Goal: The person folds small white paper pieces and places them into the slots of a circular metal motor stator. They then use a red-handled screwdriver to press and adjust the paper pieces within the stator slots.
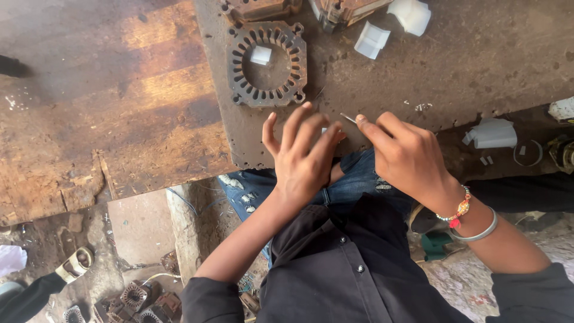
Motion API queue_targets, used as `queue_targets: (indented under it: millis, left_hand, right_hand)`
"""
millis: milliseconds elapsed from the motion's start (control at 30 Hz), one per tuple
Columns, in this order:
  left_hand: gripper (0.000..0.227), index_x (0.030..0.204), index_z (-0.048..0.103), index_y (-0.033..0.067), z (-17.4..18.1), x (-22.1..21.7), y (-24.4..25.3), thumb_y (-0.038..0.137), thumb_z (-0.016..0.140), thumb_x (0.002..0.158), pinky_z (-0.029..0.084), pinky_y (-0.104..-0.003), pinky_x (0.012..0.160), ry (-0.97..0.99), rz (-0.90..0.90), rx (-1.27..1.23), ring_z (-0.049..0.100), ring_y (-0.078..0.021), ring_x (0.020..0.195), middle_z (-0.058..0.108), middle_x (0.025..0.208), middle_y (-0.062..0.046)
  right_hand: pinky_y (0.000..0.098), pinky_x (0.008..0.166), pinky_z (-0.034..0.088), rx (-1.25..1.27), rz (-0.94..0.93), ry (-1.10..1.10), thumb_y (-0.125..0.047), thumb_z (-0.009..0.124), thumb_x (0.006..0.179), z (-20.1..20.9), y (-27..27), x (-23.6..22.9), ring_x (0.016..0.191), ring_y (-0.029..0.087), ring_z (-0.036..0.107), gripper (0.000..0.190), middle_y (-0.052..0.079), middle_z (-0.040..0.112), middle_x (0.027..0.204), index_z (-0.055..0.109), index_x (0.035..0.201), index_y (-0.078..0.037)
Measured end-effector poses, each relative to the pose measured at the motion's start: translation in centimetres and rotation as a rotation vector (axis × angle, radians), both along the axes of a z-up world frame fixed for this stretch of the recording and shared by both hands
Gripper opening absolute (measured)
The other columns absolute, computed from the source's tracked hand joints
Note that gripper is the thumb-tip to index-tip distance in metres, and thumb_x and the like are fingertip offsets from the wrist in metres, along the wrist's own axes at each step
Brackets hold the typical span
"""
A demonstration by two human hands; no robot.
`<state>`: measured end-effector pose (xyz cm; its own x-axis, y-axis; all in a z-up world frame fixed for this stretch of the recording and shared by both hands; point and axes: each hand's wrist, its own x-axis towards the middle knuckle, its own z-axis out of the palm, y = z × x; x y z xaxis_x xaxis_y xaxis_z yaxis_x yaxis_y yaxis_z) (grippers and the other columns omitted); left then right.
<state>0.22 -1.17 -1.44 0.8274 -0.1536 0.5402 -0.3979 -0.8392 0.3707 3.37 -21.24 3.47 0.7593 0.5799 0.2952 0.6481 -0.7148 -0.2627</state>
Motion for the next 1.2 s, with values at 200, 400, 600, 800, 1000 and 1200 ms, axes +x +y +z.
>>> queue_targets:
  millis: [200, 400, 600, 800, 1000, 1200]
  left_hand:
    - [0.06, 0.138, 0.069, 0.0073, -1.2, -1.8, 1.9, 0.054, 0.074, 0.101, 0.003, -0.063, 0.123, 0.007, -0.215, 0.156, 0.054, -0.031, 0.142, 0.067, 0.129, -0.011]
    - [0.042, 0.134, 0.07, 0.0134, -1.5, -1.6, 1.9, 0.043, 0.074, 0.105, 0.005, -0.059, 0.124, -0.035, -0.198, 0.184, 0.051, -0.0282, 0.144, 0.068, 0.135, -0.007]
    - [0.028, 0.126, 0.075, 0.0115, -2.4, -1.1, 0.1, 0.027, 0.076, 0.102, 0.027, -0.043, 0.102, -0.169, -0.086, 0.278, 0.059, -0.0226, 0.119, 0.068, 0.131, -0.002]
    - [0.025, 0.106, 0.074, 0.013, 1.6, -1.6, 1.6, 0.027, 0.079, 0.085, 0.038, -0.046, 0.093, 0.011, -0.249, 0.187, 0.063, -0.0229, 0.11, 0.069, 0.114, 0.0]
    - [0.031, 0.119, 0.075, 0.0143, 3.2, -2.0, 2.5, 0.007, 0.062, 0.091, 0.048, -0.026, 0.092, 0.549, -0.197, -0.514, 0.065, -0.0203, 0.103, 0.066, 0.111, -0.003]
    - [0.027, 0.116, 0.07, 0.012, 0.8, -0.3, 0.7, 0.022, 0.075, 0.092, 0.039, -0.043, 0.102, 0.036, -0.019, -0.156, 0.064, -0.0281, 0.114, 0.068, 0.118, -0.006]
  right_hand:
    - [0.0334, 0.054, 0.053, -0.124, 0.249, -0.003, 0.005, 0.064, 0.079, -0.2, -1.9, 0.9, 0.061, 0.02, 0.058, 0.043, 0.006, 0.057, 0.08, 0.072, 0.121, -0.001]
    - [0.0293, 0.046, 0.051, -0.258, 0.348, -0.003, 0.003, 0.065, 0.077, -0.1, -2.1, 2.1, 0.054, 0.016, 0.055, 0.041, 0.003, 0.057, 0.074, 0.072, 0.118, 0.0]
    - [0.0357, 0.055, 0.052, -0.123, 0.183, 0.096, 0.007, 0.063, 0.078, -0.1, -1.5, 1.1, 0.063, 0.025, 0.06, 0.044, 0.009, 0.059, 0.083, 0.07, 0.122, 0.0]
    - [0.04, 0.058, 0.051, 0.094, 0.047, 0.115, 0.007, 0.063, 0.091, 0.5, -0.9, 0.8, 0.067, 0.03, 0.063, 0.031, 0.011, 0.061, 0.088, 0.07, 0.121, -0.001]
    - [0.0392, 0.056, 0.05, 0.118, -0.005, 0.104, 0.006, 0.064, 0.094, 0.0, -0.7, 0.4, 0.066, 0.03, 0.063, 0.03, 0.011, 0.062, 0.087, 0.071, 0.122, -0.002]
    - [0.0385, 0.056, 0.05, 0.093, -0.022, 0.074, 0.004, 0.065, 0.094, -0.2, -0.6, -0.1, 0.065, 0.028, 0.063, 0.03, 0.01, 0.062, 0.087, 0.072, 0.123, -0.002]
